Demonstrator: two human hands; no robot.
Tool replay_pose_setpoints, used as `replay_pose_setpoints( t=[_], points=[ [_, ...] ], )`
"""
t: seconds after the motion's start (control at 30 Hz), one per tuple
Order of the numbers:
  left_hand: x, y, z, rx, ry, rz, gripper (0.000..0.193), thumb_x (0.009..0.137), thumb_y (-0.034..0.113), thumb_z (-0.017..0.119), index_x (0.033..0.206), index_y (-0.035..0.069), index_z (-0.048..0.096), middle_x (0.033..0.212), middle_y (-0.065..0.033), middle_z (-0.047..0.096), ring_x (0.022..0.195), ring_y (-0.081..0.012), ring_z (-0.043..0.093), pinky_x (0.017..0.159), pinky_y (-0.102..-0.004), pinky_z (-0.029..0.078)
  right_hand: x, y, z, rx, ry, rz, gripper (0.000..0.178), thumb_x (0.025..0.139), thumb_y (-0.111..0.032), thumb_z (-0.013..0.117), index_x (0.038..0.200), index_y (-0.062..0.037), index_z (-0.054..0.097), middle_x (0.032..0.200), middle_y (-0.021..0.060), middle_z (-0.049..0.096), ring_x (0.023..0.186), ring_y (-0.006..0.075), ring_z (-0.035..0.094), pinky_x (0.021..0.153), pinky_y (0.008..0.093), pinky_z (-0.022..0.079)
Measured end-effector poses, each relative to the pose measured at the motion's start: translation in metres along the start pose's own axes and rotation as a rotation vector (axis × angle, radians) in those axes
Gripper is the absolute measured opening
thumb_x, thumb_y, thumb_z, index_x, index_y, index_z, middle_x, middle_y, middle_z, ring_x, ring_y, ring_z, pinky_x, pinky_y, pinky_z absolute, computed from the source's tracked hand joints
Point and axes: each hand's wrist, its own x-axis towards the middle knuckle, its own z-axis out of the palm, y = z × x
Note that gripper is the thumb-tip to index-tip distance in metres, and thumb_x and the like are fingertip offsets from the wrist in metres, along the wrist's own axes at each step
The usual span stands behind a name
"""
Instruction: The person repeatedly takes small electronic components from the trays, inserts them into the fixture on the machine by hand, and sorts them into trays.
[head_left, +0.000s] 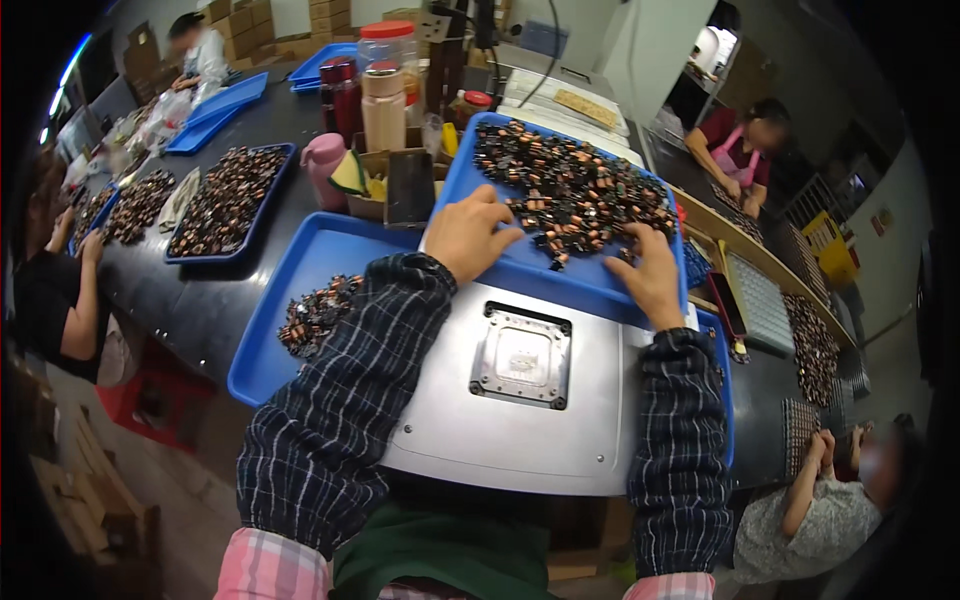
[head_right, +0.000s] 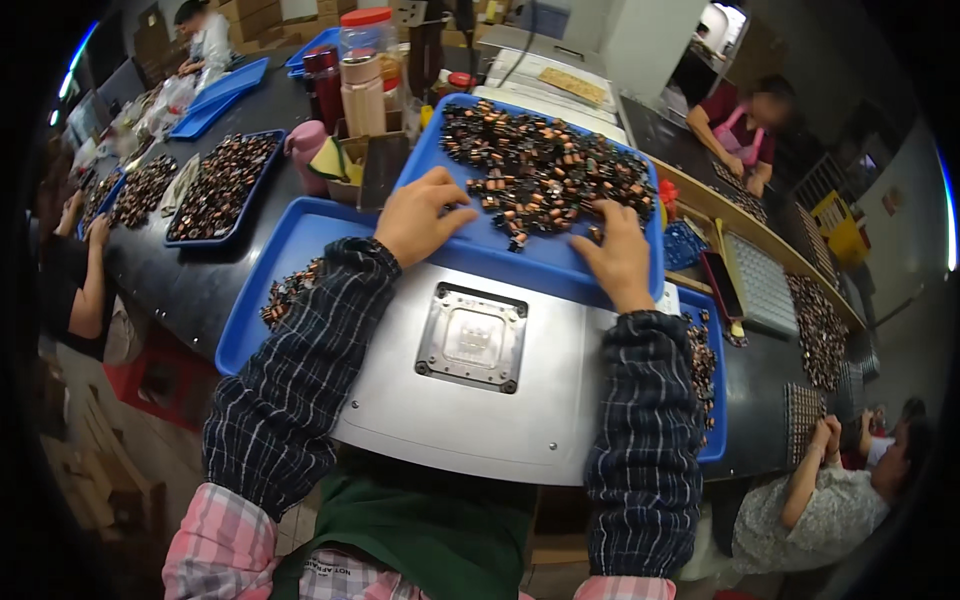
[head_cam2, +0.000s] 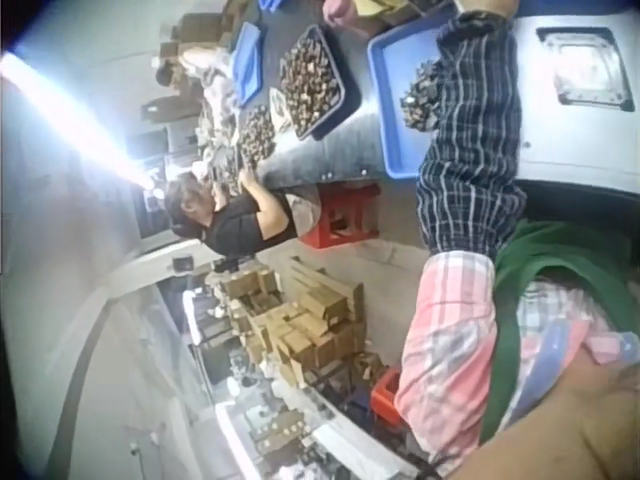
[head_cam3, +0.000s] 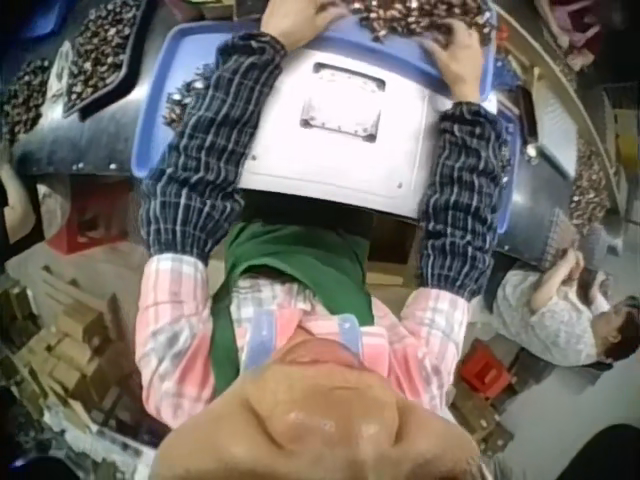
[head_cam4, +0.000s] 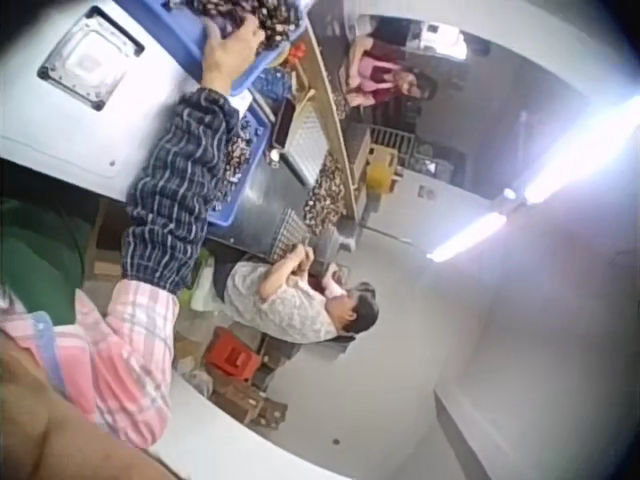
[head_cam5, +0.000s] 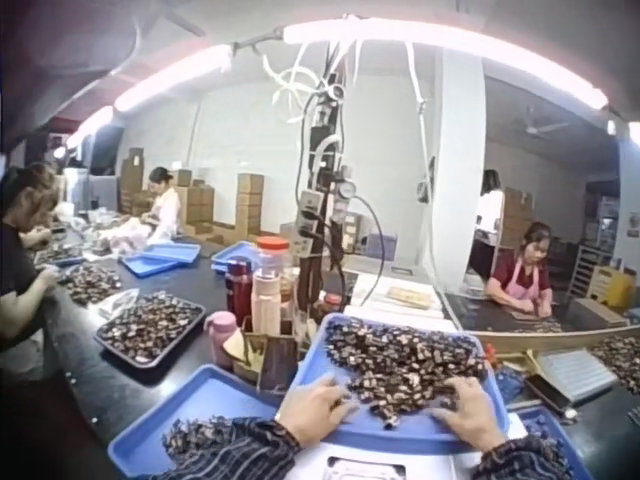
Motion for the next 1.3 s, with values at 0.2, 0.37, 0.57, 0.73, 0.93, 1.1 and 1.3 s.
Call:
replay_pose_setpoints(
  t=[0.2, 0.37, 0.57, 0.73, 0.93, 1.1, 1.3],
  points=[
    [-0.007, 0.006, 0.002, -0.044, -0.076, 0.029, 0.017, 0.077, 0.021, 0.056, 0.078, 0.005, 0.063, 0.089, -0.0061, 0.054, 0.077, -0.0240, 0.055, 0.070, -0.0342, 0.043, 0.000, 0.023, -0.016, 0.007, -0.031, 0.078, 0.022, 0.069, -0.008, 0.062, 0.090, 0.0005, 0.061, 0.076, 0.0099, 0.060, 0.059, 0.0155, 0.057, 0.054, 0.0254, 0.045],
    [-0.014, 0.004, 0.000, -0.055, -0.078, 0.150, 0.017, 0.078, 0.021, 0.056, 0.079, 0.005, 0.058, 0.083, -0.0075, 0.057, 0.076, -0.0250, 0.055, 0.069, -0.0351, 0.042, -0.009, -0.007, -0.035, 0.631, -0.046, 0.133, 0.018, 0.075, 0.002, 0.056, 0.093, 0.0031, 0.059, 0.077, 0.0050, 0.059, 0.068, 0.0089, 0.056, 0.059, 0.0204, 0.046],
    [-0.019, 0.007, -0.004, -0.222, -0.016, 0.111, 0.009, 0.075, 0.004, 0.057, 0.083, 0.003, 0.056, 0.077, -0.0081, 0.053, 0.067, -0.0206, 0.052, 0.064, -0.0275, 0.042, -0.057, -0.089, -0.035, 0.659, -0.497, -0.098, 0.019, 0.068, 0.004, 0.062, 0.087, 0.0008, 0.062, 0.078, 0.0073, 0.060, 0.070, 0.0135, 0.057, 0.062, 0.0231, 0.044],
    [-0.022, 0.013, -0.005, -0.359, 0.038, 0.013, 0.016, 0.071, -0.006, 0.054, 0.085, 0.001, 0.056, 0.079, -0.0068, 0.053, 0.068, -0.0162, 0.052, 0.064, -0.0266, 0.043, -0.065, -0.098, -0.022, 0.469, -0.399, -0.313, 0.016, 0.068, 0.002, 0.061, 0.083, -0.0007, 0.062, 0.071, 0.0103, 0.056, 0.062, 0.0220, 0.055, 0.059, 0.0283, 0.043],
    [-0.029, 0.024, -0.009, -0.392, 0.171, 0.057, 0.020, 0.073, -0.006, 0.053, 0.091, 0.000, 0.057, 0.081, -0.0079, 0.054, 0.071, -0.0151, 0.054, 0.066, -0.0247, 0.043, -0.063, -0.106, -0.023, 0.447, -0.493, -0.331, 0.015, 0.068, 0.000, 0.060, 0.083, -0.0021, 0.061, 0.071, 0.0108, 0.056, 0.067, 0.0254, 0.055, 0.060, 0.0316, 0.044],
    [-0.051, 0.037, -0.016, -0.451, 0.120, 0.081, 0.022, 0.073, -0.007, 0.052, 0.093, 0.000, 0.058, 0.084, -0.0087, 0.055, 0.072, -0.0153, 0.054, 0.067, -0.0245, 0.044, -0.069, -0.103, -0.018, 0.361, -0.427, -0.411, 0.017, 0.067, 0.001, 0.061, 0.084, -0.0029, 0.060, 0.070, 0.0109, 0.055, 0.068, 0.0271, 0.054, 0.060, 0.0331, 0.044],
    [-0.076, 0.053, -0.023, -0.520, -0.100, -0.002, 0.017, 0.074, -0.003, 0.054, 0.090, 0.001, 0.057, 0.082, -0.0114, 0.056, 0.071, -0.0229, 0.057, 0.064, -0.0291, 0.046, -0.061, -0.095, -0.028, 0.588, -0.527, -0.191, 0.019, 0.070, 0.003, 0.059, 0.088, -0.0005, 0.060, 0.076, 0.0078, 0.059, 0.066, 0.0175, 0.056, 0.060, 0.0287, 0.045]
  ],
)
